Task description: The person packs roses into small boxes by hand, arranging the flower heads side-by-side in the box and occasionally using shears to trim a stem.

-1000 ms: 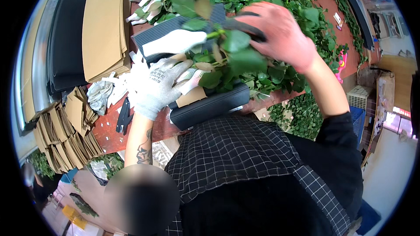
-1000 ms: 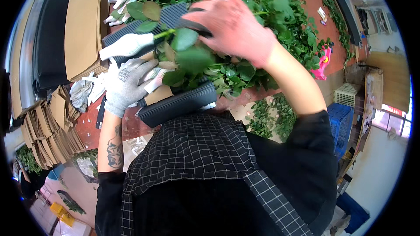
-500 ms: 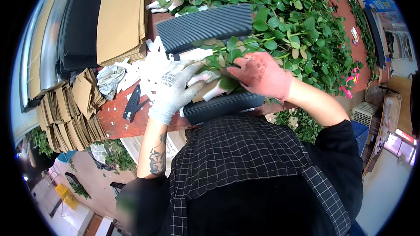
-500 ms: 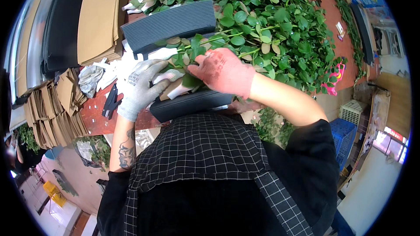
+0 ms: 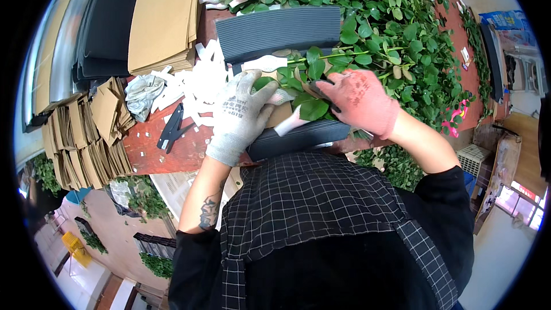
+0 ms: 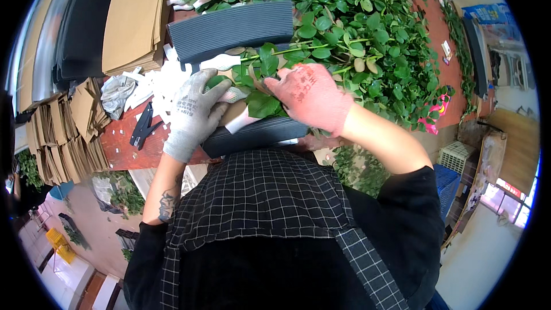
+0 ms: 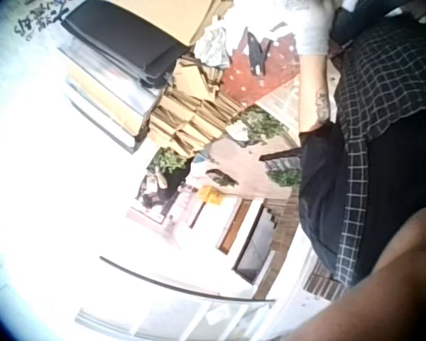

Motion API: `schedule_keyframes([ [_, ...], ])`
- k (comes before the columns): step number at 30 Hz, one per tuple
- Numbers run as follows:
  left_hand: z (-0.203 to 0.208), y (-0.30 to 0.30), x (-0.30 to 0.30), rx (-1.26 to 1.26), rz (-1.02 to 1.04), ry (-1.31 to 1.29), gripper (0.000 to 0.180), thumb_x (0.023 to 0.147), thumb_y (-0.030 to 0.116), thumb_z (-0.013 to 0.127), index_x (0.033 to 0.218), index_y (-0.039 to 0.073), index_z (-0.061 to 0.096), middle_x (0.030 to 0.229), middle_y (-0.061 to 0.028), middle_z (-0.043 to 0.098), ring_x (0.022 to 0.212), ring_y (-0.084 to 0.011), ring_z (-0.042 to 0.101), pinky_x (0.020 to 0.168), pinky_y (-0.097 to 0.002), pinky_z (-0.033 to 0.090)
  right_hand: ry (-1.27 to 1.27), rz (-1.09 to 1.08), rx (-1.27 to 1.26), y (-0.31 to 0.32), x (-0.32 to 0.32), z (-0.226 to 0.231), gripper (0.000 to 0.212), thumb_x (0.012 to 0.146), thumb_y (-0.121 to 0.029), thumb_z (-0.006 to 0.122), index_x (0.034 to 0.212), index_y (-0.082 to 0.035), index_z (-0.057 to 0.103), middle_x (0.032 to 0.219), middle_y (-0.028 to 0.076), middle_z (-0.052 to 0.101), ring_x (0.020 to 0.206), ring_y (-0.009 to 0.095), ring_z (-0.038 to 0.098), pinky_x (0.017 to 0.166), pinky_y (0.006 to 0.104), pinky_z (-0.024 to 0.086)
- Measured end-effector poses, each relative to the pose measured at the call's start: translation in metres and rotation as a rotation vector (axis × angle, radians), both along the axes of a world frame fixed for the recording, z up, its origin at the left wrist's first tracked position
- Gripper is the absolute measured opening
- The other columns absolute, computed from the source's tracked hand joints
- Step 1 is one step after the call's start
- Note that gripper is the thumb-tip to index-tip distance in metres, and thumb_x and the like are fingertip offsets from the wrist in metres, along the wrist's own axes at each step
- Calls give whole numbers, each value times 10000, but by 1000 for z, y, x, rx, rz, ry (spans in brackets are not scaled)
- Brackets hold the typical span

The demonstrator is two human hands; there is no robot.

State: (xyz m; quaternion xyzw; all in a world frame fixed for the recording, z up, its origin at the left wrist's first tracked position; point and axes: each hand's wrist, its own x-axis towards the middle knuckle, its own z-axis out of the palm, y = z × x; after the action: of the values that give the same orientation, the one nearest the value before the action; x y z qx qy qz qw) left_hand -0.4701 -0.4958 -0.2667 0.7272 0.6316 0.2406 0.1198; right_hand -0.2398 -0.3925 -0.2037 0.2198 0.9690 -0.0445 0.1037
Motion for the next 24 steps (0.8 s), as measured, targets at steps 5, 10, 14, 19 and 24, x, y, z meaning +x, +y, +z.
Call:
schedule_keyframes([
  [5, 4, -6, -2, -120, -92, -175, 378, 751, 176, 715, 1124, 135, 668, 1189, -140, 592, 1094, -327, 567, 916, -442, 459, 201, 38, -5, 12, 4, 50, 366, 748, -195, 678, 1092, -103, 594, 923, 86, 626, 879, 280, 634, 750, 396, 500],
  [10, 0, -9, 7, -127, -168, -275, 454, 746, 130, 707, 1188, 74, 616, 1202, -156, 587, 1095, -348, 554, 937, -422, 448, 312, 53, 122, 27, -17, -2, 289, 776, -190, 653, 1046, -101, 601, 843, 77, 621, 838, 275, 642, 727, 400, 508],
  [14, 26, -13, -13, -297, -108, -351, 419, 769, 142, 667, 1167, 22, 615, 1181, -149, 598, 1067, -327, 572, 925, -404, 442, 203, -17, -2, 33, -20, -24, 223, 783, -207, 637, 981, -112, 601, 813, 77, 617, 799, 276, 643, 681, 400, 510],
  [19, 7, -25, -21, -168, -38, -228, 419, 779, 130, 660, 1187, 41, 621, 1111, -151, 639, 1043, -331, 597, 913, -396, 462, 72, -92, 117, 32, -45, -31, 252, 782, -227, 660, 1007, -128, 605, 894, 76, 624, 847, 263, 644, 701, 380, 507],
  [24, 0, -21, -18, -231, 173, -287, 396, 762, 132, 695, 1142, 40, 638, 1044, -139, 655, 899, -288, 644, 799, -370, 504, 220, -2, 183, 15, -37, -24, 203, 829, -193, 588, 1015, -120, 621, 935, 88, 615, 835, 231, 646, 723, 357, 513],
])
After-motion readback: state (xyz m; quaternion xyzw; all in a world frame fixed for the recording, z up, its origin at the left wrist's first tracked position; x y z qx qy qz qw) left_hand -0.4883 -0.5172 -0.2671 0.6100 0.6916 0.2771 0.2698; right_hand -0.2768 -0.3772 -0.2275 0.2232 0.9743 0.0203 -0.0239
